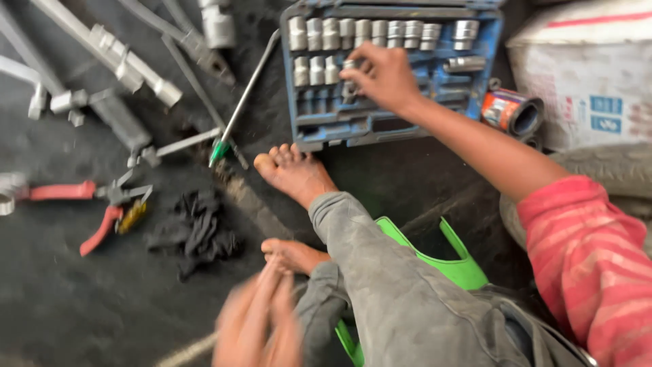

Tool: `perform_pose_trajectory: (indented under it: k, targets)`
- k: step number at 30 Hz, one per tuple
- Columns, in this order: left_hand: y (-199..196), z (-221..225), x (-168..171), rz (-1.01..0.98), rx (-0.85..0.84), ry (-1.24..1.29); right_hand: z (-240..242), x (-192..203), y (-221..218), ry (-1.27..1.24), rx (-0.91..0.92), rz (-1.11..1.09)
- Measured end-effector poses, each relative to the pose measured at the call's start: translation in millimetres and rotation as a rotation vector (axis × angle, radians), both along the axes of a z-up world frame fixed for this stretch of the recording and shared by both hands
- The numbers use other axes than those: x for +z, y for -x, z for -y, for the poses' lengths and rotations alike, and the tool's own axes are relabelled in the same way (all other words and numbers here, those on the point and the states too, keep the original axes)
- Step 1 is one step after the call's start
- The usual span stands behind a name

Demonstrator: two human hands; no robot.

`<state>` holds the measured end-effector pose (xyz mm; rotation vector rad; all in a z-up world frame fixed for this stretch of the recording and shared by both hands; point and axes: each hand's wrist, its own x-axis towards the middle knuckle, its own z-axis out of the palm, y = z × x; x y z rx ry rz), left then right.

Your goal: Selecting sockets from a tool kit and organizing mechanical components for engine repair.

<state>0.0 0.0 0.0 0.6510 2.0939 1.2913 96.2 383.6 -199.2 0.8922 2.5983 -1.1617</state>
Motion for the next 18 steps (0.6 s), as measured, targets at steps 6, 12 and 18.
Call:
perform_pose_trajectory:
  k: [6,12,18]
  targets:
    - [-37.2,-149.2,-143.9,-0.357,-0.015,0.076,5.6,-12.0,-14.7,-0.288,0.091,-0.203]
    - [-70.3,-201.6,-226.9,-0.385,-0.056,0.11,0.4,-19.8,-11.9,-0.355,0.173,-0.216]
    - [-80.8,-205.0,-261.2,-0.632,-0.204,0.188,-18.2,-3.2,-5.9,-0.056,0.14,0.054]
